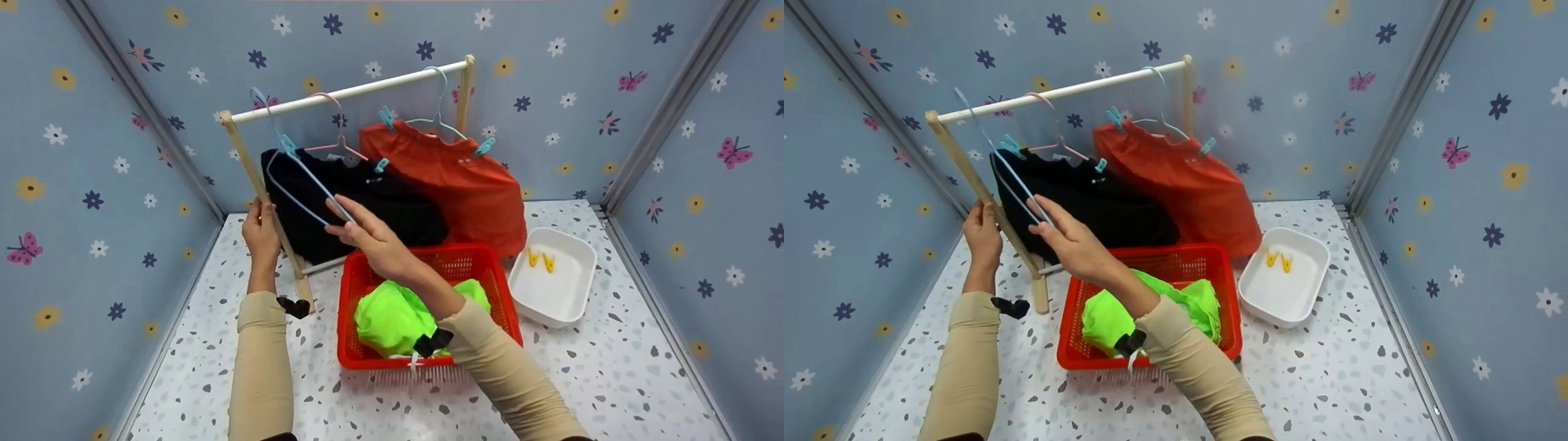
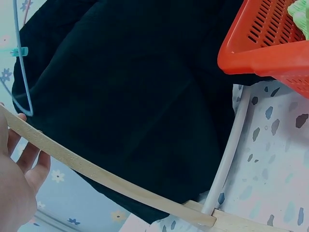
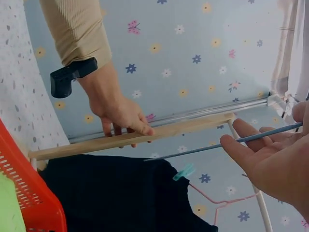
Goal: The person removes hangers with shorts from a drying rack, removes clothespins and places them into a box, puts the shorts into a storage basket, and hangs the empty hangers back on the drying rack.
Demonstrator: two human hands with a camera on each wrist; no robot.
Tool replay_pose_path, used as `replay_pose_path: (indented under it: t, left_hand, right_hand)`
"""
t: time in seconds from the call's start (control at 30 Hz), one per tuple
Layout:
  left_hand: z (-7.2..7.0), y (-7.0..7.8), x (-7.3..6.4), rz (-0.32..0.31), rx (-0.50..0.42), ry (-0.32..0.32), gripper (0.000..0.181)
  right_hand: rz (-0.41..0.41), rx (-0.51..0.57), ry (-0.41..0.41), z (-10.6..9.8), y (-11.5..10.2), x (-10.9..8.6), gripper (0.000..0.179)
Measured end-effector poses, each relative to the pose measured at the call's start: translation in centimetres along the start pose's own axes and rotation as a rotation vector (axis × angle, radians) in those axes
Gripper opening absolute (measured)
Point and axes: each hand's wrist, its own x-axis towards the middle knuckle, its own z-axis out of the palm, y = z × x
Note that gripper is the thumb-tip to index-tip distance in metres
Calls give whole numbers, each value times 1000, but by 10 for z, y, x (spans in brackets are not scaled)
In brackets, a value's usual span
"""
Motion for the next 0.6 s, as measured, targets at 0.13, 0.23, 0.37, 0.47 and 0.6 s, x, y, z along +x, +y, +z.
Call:
replay_pose_path:
  t: [0.13, 0.23, 0.37, 0.47, 0.6]
  left_hand:
    - [-3, 1, 0, 0, 30, 2, 45]
    - [-6, 1, -1, -4, 43, 4, 46]
    - [-8, 1, -2, -12, 30, 5, 48]
    - [-7, 7, -5, -28, 10, -2, 48]
    - [-2, 8, -6, -32, 3, -12, 48]
  right_hand:
    - [29, -2, 5, 3, 8, 6, 48]
    - [44, 0, 7, 7, 14, 11, 48]
    - [67, -9, -2, 12, 18, 14, 47]
    - [80, -12, 7, 15, 19, 16, 47]
    - [75, -9, 15, 14, 31, 17, 47]
